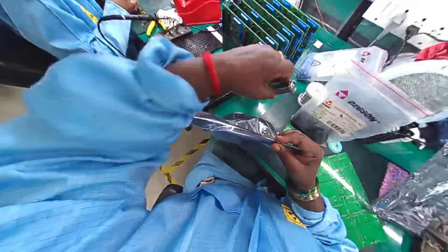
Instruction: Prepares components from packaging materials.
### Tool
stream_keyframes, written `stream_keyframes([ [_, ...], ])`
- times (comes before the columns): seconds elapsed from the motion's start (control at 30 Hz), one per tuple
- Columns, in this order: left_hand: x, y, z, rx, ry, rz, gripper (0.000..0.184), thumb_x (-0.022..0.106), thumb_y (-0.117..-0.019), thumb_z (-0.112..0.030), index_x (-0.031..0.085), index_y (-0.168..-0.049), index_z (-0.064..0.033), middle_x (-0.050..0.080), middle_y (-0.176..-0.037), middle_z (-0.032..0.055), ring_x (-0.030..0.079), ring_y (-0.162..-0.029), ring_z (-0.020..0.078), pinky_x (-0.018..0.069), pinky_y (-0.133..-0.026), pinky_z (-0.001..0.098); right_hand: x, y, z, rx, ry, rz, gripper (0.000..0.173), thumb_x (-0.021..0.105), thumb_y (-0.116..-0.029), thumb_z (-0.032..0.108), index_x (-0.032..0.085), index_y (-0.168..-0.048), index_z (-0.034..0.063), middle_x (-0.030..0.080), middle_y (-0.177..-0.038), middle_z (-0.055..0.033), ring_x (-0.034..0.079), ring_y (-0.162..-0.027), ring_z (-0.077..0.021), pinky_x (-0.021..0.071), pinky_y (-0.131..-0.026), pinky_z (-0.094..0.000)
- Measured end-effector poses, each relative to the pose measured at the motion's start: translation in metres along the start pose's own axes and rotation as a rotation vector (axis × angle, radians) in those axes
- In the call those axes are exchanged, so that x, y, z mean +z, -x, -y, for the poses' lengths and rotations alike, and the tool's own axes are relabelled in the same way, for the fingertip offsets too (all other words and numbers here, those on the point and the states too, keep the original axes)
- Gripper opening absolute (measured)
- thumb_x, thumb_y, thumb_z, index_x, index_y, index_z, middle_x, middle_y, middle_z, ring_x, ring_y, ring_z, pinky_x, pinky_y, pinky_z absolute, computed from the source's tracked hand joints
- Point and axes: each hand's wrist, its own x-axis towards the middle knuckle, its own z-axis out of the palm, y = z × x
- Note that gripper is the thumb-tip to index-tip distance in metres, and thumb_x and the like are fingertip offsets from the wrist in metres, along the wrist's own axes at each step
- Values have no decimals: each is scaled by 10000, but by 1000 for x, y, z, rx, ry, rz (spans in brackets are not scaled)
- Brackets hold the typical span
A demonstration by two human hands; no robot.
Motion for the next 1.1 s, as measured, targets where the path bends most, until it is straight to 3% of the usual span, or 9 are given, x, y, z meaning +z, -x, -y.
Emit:
stream_keyframes([
  [0.1,28,-38,18,-222,-78,469,179,743,-927,-165,701,-1067,-63,676,-943,158,656,-906,377,496,-771,639,-1,1,0,-5,11,-19,87,741,-938,145,762,-987,76,750,-926,40,686,-909,-19,580,-857,-237],
  [0.23,64,-51,31,-272,-127,592,211,723,-941,-156,689,-1112,-37,671,-1024,206,641,-1009,422,476,-845,661,0,1,3,14,5,-27,82,753,-919,119,766,-972,59,757,-930,29,687,-904,-21,578,-852,-237],
  [0.4,40,-36,15,-364,-68,479,436,660,-1009,-260,597,-1372,-26,659,-1224,241,614,-1168,452,435,-994,675,0,2,6,46,-31,-42,89,759,-902,69,762,-990,67,756,-967,37,705,-910,-32,608,-842,-243],
  [0.6,-11,51,-31,-138,137,104,463,578,-997,-451,678,-1238,-69,726,-1116,73,682,-1025,158,552,-898,390,2,3,9,34,-50,-45,130,767,-902,64,753,-1026,101,753,-1001,50,714,-923,-48,619,-835,-255],
  [0.67,-2,80,-49,-134,62,80,519,605,-962,-490,688,-1239,-60,722,-1078,118,686,-965,255,548,-829,492,2,3,11,-10,-3,-27,117,761,-911,75,751,-1027,95,752,-998,39,713,-924,-46,617,-841,-251],
  [0.77,27,113,-68,-174,-105,-10,441,581,-982,-406,700,-1234,-65,732,-1108,140,700,-1033,334,495,-967,588,1,5,15,-151,184,24,44,731,-942,90,738,-984,78,754,-945,-19,716,-931,-84,598,-864,-283],
  [0.93,70,133,-74,-271,-82,-337,276,573,-1019,-243,750,-1141,-71,753,-1044,108,722,-990,273,460,-1037,597,-9,5,26,-287,471,115,54,684,-969,85,736,-957,77,760,-937,-69,718,-949,-151,563,-890,-338],
  [1.03,77,135,-73,-289,-23,-372,331,604,-999,-279,718,-1237,-79,732,-1179,108,697,-1098,273,452,-1043,593,-10,9,36,-280,551,167,78,666,-979,87,742,-967,96,769,-946,-66,720,-955,-158,549,-902,-349],
  [1.1,79,133,-74,-263,-34,-377,306,598,-1000,-248,732,-1231,-99,742,-1160,105,711,-1065,266,468,-1021,582,-10,11,43,-278,625,194,104,642,-993,93,743,-972,101,767,-950,-64,714,-969,-161,525,-942,-361],
])
